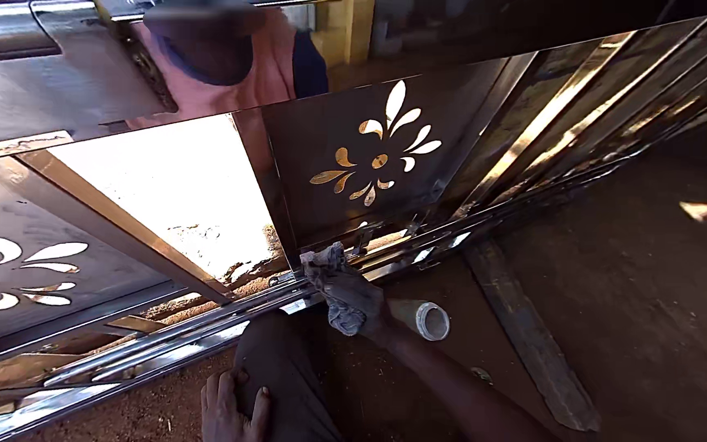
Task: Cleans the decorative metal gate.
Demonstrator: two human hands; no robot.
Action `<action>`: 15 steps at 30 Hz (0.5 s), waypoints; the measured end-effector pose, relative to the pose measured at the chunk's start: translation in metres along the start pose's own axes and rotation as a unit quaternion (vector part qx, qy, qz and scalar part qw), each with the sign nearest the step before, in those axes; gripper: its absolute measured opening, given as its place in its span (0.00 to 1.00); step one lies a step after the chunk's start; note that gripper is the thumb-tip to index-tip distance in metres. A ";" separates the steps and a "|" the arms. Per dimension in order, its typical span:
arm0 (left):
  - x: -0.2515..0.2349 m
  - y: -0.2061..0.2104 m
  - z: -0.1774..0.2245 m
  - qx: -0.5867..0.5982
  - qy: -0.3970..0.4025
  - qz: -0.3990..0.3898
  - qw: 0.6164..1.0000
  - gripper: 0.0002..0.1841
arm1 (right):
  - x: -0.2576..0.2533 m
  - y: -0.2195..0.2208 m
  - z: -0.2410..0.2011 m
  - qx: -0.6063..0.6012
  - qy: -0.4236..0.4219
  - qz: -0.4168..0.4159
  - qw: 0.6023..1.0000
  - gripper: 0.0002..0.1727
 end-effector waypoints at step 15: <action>-0.004 -0.011 -0.019 -0.012 0.039 -0.037 0.999 0.33 | 0.020 0.095 -0.018 0.328 0.082 -0.013 0.941 0.58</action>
Point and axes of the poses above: each hand's wrist, its own x-axis away from the middle knuckle, its own y-axis out of the palm, z = x × y, the point moved 2 cm from there along -x, towards the middle knuckle, and after that the axes turned 13 degrees about x, right-handed, at the moved point
